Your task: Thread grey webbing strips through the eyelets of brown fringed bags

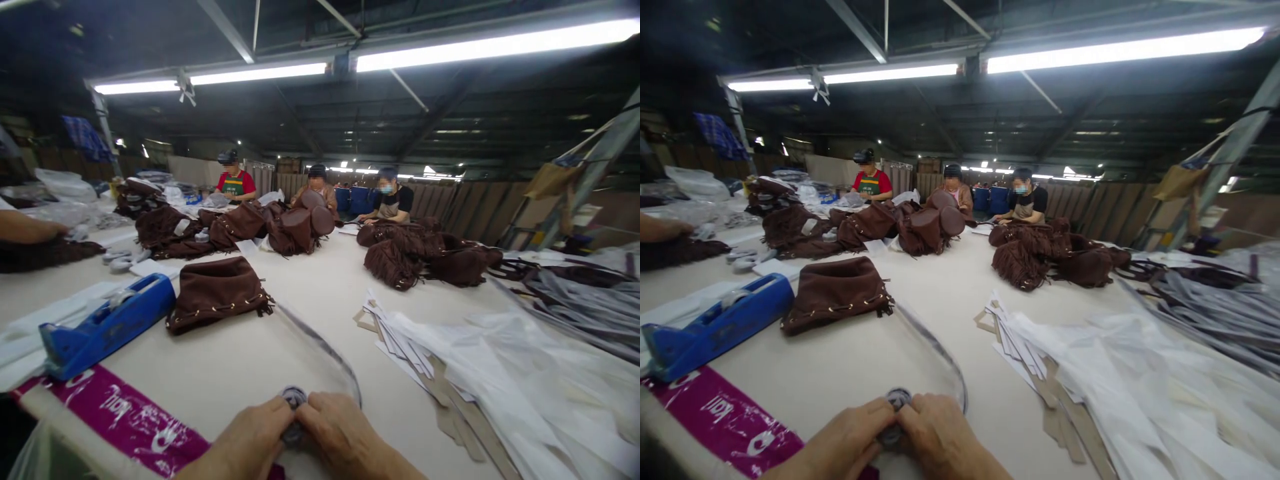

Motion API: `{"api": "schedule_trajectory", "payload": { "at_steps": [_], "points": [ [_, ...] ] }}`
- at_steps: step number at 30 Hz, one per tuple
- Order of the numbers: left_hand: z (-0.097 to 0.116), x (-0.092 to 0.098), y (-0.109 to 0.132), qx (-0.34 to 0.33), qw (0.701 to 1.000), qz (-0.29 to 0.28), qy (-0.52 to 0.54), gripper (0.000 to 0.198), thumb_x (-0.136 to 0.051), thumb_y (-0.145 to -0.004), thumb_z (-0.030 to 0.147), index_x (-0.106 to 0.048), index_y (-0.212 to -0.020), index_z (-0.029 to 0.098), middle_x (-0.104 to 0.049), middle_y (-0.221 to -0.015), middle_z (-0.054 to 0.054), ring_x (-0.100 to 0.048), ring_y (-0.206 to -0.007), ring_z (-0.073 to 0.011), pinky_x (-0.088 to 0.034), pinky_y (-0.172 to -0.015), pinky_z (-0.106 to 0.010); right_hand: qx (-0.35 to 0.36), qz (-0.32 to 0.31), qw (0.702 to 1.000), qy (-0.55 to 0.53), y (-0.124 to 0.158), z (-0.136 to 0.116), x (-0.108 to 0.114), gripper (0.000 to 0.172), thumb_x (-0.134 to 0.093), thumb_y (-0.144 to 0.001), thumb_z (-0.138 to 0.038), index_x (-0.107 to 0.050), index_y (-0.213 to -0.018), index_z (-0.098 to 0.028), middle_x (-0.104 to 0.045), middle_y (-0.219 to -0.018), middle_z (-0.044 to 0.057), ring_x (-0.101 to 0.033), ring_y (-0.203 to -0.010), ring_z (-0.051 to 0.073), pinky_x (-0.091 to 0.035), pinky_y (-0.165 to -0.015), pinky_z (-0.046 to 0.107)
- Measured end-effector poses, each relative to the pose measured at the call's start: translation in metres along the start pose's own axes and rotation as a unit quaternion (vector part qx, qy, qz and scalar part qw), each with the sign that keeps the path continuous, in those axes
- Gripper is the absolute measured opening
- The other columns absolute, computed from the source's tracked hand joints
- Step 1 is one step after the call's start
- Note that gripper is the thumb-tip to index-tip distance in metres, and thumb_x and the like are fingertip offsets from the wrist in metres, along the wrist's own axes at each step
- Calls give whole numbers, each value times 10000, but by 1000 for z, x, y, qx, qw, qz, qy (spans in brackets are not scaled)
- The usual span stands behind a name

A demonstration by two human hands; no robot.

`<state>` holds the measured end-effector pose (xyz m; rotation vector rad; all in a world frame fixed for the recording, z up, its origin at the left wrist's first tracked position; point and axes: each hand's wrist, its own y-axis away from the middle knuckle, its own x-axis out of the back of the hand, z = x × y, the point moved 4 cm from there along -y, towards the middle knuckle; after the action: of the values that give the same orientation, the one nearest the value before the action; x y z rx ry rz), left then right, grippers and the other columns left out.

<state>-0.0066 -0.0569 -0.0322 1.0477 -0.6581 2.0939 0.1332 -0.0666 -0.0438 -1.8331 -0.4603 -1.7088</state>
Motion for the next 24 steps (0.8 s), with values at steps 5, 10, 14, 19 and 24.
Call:
{"api": "schedule_trajectory", "payload": {
  "at_steps": [5, 10, 14, 19, 24],
  "points": [
    [-2, -22, 9, 31, 999, 33, -21, 237, -468, -769, 29, -525, -923, 201, -602, -986, -46, -595, -899, -188, -467, -793, -245, 4, -24, 999, -42, 10, -2, 6, 113, -622, -860, -304, -571, -903, -213, -665, -825, 7, -599, -693, 158, -301, -549, 272],
    [-5, 21, 2, -116, 988, -71, 74, 139, -574, -803, 83, -510, -822, 205, -591, -890, 11, -567, -843, -142, -428, -776, -185, 101, -64, 993, 0, 2, 12, 23, 72, -517, -945, -282, -576, -984, -270, -640, -782, -27, -558, -641, 131, -257, -534, 283],
    [-4, 36, -4, -111, 986, -103, 72, 144, -565, -791, 66, -525, -817, 202, -603, -882, 14, -574, -841, -139, -434, -775, -185, 94, -55, 994, 27, -6, 10, 17, 96, -467, -961, -211, -558, -934, -223, -632, -826, -1, -555, -687, 142, -287, -569, 293],
    [1, -5, 3, 110, 991, -13, -75, 379, -521, -730, 33, -512, -1076, 186, -573, -1121, -77, -612, -947, -225, -488, -813, -293, 27, 1, 1000, -15, 4, -3, 3, 26, -506, -910, -187, -528, -901, -197, -616, -849, 31, -547, -718, 176, -326, -602, 309],
    [8, -16, 12, 48, 997, -10, -59, 211, -511, -795, 53, -541, -934, 210, -603, -986, -27, -611, -877, -190, -484, -767, -247, 76, -29, 996, -23, 11, -9, 12, 55, -550, -912, -247, -530, -877, -209, -642, -815, 2, -559, -692, 165, -311, -591, 311]
  ]
}}
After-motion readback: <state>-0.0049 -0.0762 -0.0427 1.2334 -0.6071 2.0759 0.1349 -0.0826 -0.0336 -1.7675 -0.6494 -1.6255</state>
